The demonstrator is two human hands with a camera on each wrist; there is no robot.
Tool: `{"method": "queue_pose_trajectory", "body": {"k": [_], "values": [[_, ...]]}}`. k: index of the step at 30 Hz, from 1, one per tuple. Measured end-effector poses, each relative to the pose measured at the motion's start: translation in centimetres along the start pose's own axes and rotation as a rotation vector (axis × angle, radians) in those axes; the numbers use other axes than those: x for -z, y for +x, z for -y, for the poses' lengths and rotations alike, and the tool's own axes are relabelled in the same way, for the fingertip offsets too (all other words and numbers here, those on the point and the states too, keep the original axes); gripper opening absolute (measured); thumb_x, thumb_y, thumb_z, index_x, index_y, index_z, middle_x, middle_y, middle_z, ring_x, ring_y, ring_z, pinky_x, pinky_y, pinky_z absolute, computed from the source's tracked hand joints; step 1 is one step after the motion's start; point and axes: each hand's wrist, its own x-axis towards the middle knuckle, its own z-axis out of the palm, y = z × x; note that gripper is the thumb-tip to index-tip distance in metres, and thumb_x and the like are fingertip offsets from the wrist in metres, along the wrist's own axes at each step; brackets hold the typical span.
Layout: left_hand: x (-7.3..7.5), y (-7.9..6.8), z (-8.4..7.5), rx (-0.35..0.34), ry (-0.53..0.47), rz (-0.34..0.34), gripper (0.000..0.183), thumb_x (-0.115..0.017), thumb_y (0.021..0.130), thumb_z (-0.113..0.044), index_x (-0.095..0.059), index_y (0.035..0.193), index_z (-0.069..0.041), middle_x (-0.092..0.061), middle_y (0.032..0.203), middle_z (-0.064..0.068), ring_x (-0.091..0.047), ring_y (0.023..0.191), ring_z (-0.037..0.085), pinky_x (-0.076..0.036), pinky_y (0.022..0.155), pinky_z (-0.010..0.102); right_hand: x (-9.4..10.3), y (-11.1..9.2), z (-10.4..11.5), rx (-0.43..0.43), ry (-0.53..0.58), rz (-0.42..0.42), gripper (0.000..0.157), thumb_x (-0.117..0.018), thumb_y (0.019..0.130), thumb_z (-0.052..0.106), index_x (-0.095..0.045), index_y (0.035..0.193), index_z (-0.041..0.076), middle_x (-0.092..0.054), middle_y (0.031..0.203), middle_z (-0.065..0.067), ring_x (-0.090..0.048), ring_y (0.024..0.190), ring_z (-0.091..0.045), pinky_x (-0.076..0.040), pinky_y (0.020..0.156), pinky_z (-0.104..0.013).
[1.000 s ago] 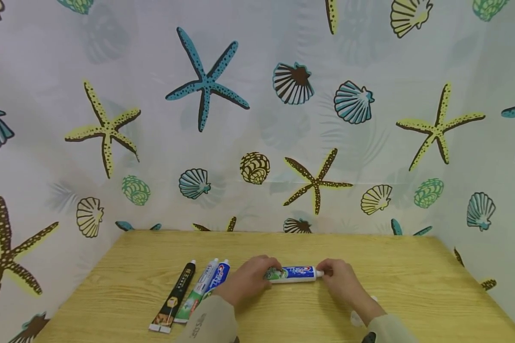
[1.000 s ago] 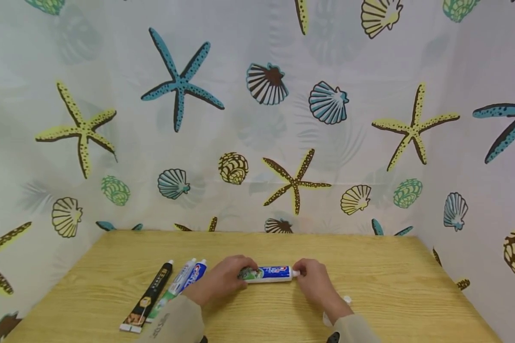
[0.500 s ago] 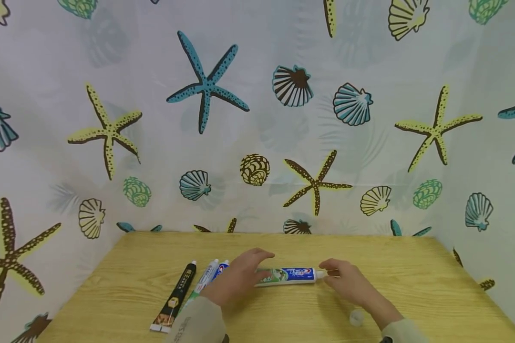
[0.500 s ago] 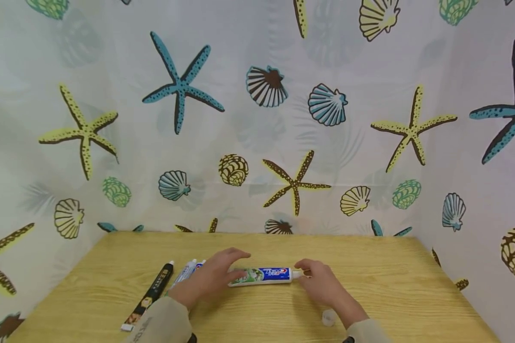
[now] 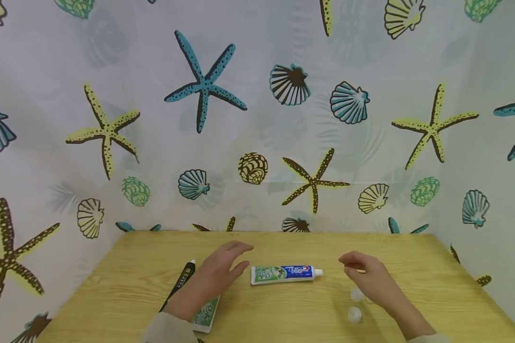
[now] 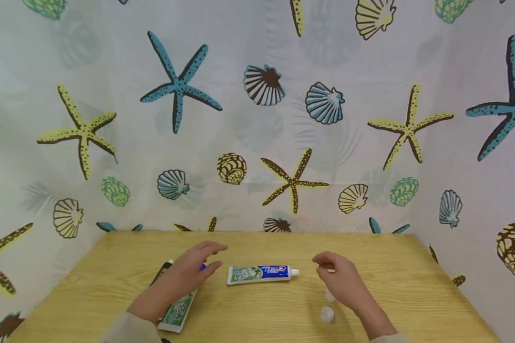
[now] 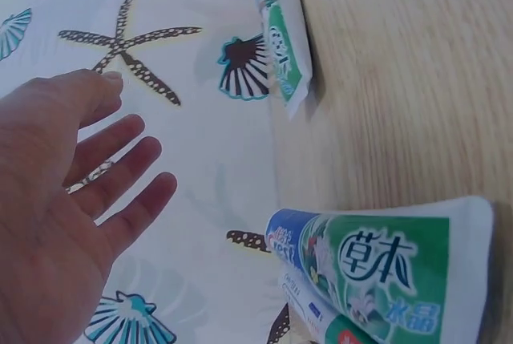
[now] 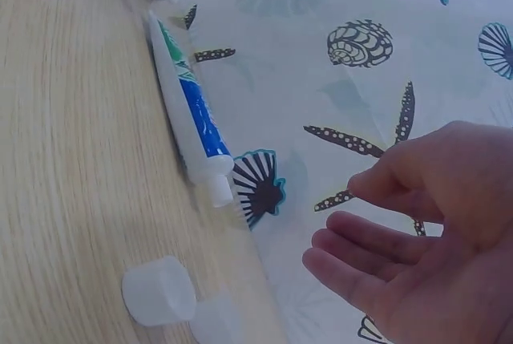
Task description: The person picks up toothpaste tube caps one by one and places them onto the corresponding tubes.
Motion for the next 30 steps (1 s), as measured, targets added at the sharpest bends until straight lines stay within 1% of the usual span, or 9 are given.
{"method": "queue_pose_trajectory", "body": {"k": [2,7,9,12,15,19,24,25,30], "values": [[0.4,-0.5,-0.1,0.043,-0.004,-0.006,0.035,-0.061,0.086,-0.019,-0.055,0.120,-0.020,-0.056,0.116,-0.005,-0.056,0.102,0.010,-0.050,0.079,0.026,0.5,-0.4,-0.3,-0.005,-0.002,-0.017,0.020,-0.055,0.089,0.013,-0.060,0.107,0.015,-0.061,0.109,-0.002,-0.057,0.101,-0.021,-0.051,0.078,-0.032],[1.0,-1.6,-0.4,0.239,-0.026,-0.023,0.034,-0.060,0.086,-0.019,-0.055,0.119,-0.025,-0.055,0.117,-0.009,-0.058,0.094,0.008,-0.049,0.070,0.023,1.2,-1.1,-1.5,-0.063,0.021,-0.060,0.019,-0.055,0.089,0.013,-0.060,0.107,0.012,-0.061,0.109,-0.004,-0.057,0.100,-0.020,-0.051,0.077,-0.032],[1.0,-2.0,-0.3,0.271,-0.032,-0.061,0.033,-0.060,0.086,-0.016,-0.057,0.117,-0.025,-0.056,0.114,-0.009,-0.058,0.089,0.006,-0.048,0.066,0.020,1.1,-1.4,-2.1,-0.102,0.034,-0.069,0.019,-0.055,0.088,0.013,-0.060,0.107,0.010,-0.061,0.109,-0.006,-0.057,0.099,-0.020,-0.051,0.075,-0.031],[0.7,-2.5,-0.3,0.283,-0.033,-0.115,0.032,-0.060,0.085,-0.013,-0.058,0.115,-0.025,-0.057,0.110,-0.008,-0.057,0.083,0.002,-0.047,0.062,0.016,0.8,-1.8,-2.8,-0.162,0.043,-0.078,0.021,-0.055,0.088,0.012,-0.060,0.108,0.008,-0.061,0.110,-0.008,-0.056,0.098,-0.019,-0.050,0.073,-0.030],[0.4,-3.0,-0.4,0.312,-0.013,-0.124,0.031,-0.060,0.084,-0.013,-0.059,0.114,-0.024,-0.058,0.107,-0.007,-0.056,0.080,0.001,-0.045,0.059,0.015,0.5,-2.1,-3.5,-0.194,0.023,-0.092,0.022,-0.055,0.086,0.009,-0.060,0.108,0.005,-0.061,0.110,-0.009,-0.056,0.096,-0.019,-0.049,0.072,-0.030],[0.0,-3.7,-0.3,0.410,0.039,-0.049,0.033,-0.062,0.083,-0.017,-0.058,0.115,-0.022,-0.057,0.110,-0.002,-0.056,0.084,0.007,-0.046,0.058,0.020,0.3,-2.5,-4.1,-0.182,-0.046,-0.098,0.024,-0.058,0.082,0.005,-0.060,0.106,0.004,-0.061,0.108,-0.011,-0.056,0.092,-0.020,-0.049,0.073,-0.033],[-0.5,-4.3,0.2,0.526,0.068,0.092,0.041,-0.064,0.081,-0.022,-0.055,0.121,-0.017,-0.055,0.116,0.008,-0.058,0.096,0.023,-0.051,0.069,0.040,0.1,-2.8,-4.9,-0.185,-0.148,-0.069,0.029,-0.058,0.077,0.003,-0.059,0.106,0.005,-0.057,0.106,-0.015,-0.056,0.089,-0.023,-0.048,0.072,-0.039],[-0.5,-4.3,0.3,0.550,0.070,0.123,0.043,-0.065,0.081,-0.023,-0.054,0.122,-0.017,-0.054,0.118,0.010,-0.057,0.100,0.026,-0.051,0.070,0.044,0.0,-2.8,-5.1,-0.187,-0.156,-0.060,0.029,-0.058,0.077,0.003,-0.059,0.106,0.005,-0.057,0.104,-0.016,-0.056,0.086,-0.022,-0.048,0.070,-0.038],[-0.6,-4.3,0.7,0.637,0.114,0.257,0.047,-0.066,0.079,-0.026,-0.053,0.123,-0.012,-0.051,0.120,0.016,-0.055,0.100,0.029,-0.048,0.064,0.050,-0.6,-2.6,-5.7,-0.150,-0.183,-0.057,0.026,-0.056,0.074,-0.001,-0.060,0.100,0.002,-0.056,0.084,-0.010,-0.048,0.070,-0.016,-0.042,0.060,-0.028]]}}
